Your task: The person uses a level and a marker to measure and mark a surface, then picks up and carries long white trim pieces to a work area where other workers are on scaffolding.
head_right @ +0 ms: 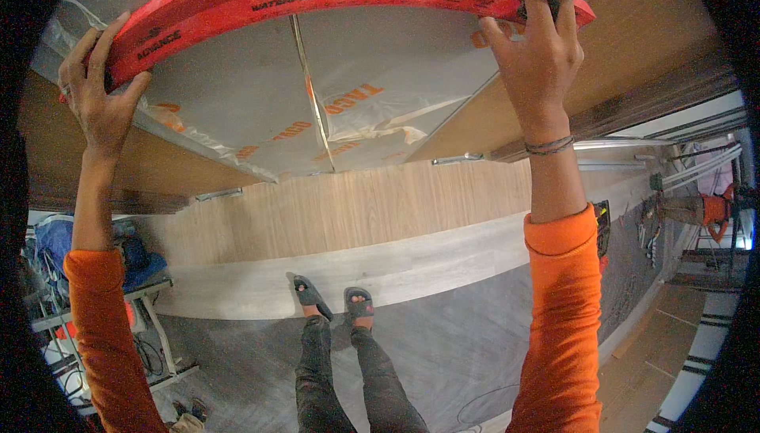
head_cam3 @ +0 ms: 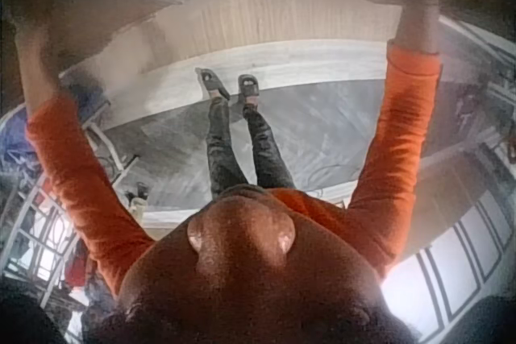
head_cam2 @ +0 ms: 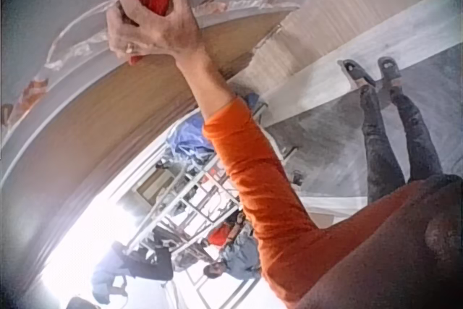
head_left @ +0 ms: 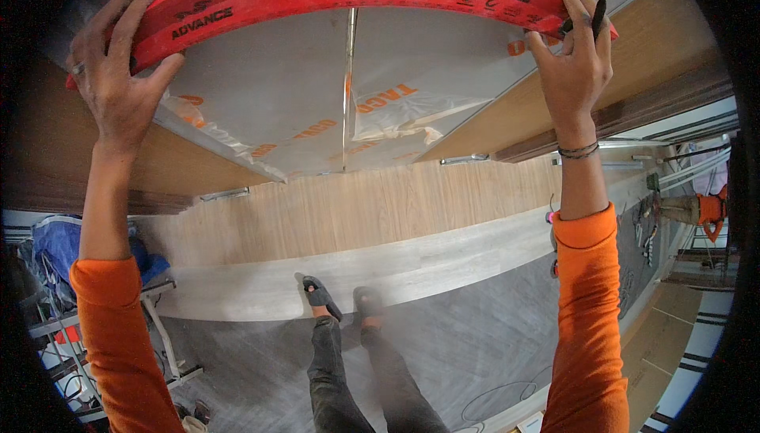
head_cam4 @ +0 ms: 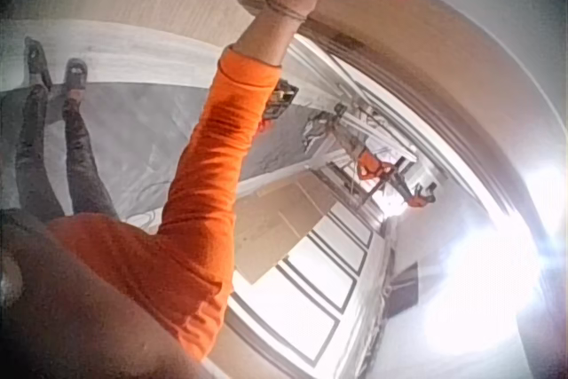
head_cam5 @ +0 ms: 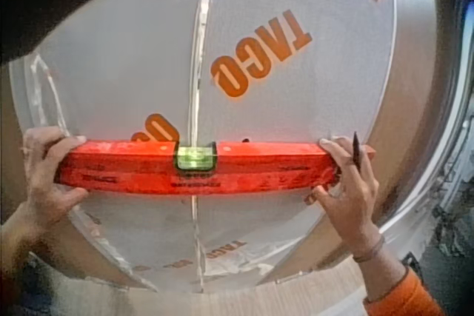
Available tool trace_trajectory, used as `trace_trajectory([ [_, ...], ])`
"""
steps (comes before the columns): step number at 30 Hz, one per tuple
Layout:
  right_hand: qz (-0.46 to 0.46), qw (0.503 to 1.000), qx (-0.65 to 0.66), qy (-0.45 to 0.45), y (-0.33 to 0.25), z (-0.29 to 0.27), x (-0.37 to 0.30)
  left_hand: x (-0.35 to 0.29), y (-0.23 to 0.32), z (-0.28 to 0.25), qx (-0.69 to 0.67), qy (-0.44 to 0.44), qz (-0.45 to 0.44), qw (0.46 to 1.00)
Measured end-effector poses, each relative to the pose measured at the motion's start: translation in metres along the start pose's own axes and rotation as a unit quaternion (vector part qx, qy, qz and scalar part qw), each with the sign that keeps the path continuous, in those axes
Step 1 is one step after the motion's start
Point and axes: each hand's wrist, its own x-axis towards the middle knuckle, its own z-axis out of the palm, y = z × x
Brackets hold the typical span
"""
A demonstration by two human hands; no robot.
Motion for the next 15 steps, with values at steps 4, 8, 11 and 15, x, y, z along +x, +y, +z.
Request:
trace_trajectory([
  [4,0.003,1.0,-0.005,-0.001,0.0006,0.0014,0.0007,-0.0008,-0.0015,0.0021,0.017,0.003,-0.002,1.0],
  [8,0.008,1.0,0.002,0.004,0.0019,0.0045,0.0015,-0.001,-0.0033,0.0036,0.011,0.011,0.013,1.0],
  [11,0.011,1.0,-0.002,0.001,0.0027,0.0054,0.001,-0.0013,-0.0042,0.0036,0.011,0.008,0.015,1.0],
  [15,-0.001,1.0,-0.006,0.008,0.0039,0.0059,0.001,-0.0021,-0.0043,0.0039,0.007,0.008,0.013,1.0],
])
